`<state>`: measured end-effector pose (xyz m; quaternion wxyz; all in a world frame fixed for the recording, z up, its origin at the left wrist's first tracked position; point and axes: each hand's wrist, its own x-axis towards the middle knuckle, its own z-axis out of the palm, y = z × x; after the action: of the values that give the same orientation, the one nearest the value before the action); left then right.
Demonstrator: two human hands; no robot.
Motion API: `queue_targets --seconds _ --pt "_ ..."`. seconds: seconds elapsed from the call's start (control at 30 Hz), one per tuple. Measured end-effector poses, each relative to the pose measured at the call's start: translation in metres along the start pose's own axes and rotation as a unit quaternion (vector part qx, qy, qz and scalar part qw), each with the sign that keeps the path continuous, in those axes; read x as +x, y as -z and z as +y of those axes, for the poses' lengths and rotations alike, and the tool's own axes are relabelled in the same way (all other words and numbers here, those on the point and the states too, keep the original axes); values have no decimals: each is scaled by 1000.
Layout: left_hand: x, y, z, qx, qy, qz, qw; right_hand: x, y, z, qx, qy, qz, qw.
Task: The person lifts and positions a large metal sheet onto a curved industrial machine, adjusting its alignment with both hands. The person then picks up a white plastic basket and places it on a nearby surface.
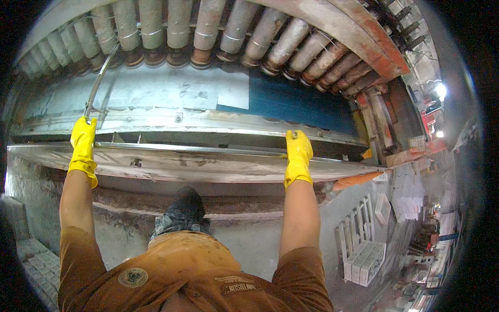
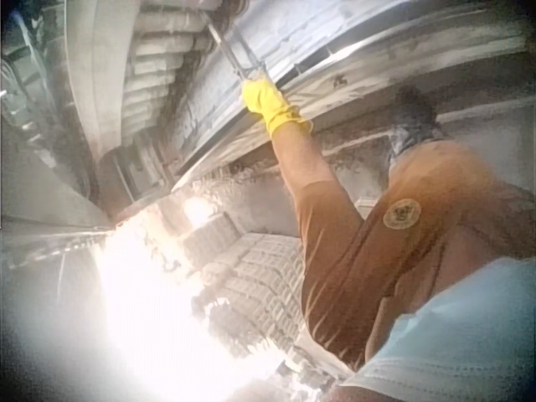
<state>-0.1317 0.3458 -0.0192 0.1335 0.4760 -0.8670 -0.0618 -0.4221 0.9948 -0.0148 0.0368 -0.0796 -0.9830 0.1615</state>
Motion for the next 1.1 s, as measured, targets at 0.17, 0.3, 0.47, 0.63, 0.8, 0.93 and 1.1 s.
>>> queue_targets --seconds 0.17,0.3,0.47,0.63,0.8,0.93,1.1 --pt "-2 2 -2 -15 3 0 1000 -4 2 -9 -38 14 12 999" --pt "-5 7 6 -6 18 -12 1000 -5 3 -9 -32 20 15 999" --pt "-2 3 3 -3 24 -12 1000 1 -4 0 -26 43 34 998" --pt "1 2 2 -13 32 -26 999 3 -5 -1 -28 33 29 999" --pt "3 -3 -3 -10 20 7 1000 -2 0 -6 -24 45 30 998" --pt "3 3 2 -8 39 -37 999 -5 2 -8 -23 34 32 999" --pt "-1 9 5 -5 43 -39 998 -13 8 -16 -8 42 33 999"
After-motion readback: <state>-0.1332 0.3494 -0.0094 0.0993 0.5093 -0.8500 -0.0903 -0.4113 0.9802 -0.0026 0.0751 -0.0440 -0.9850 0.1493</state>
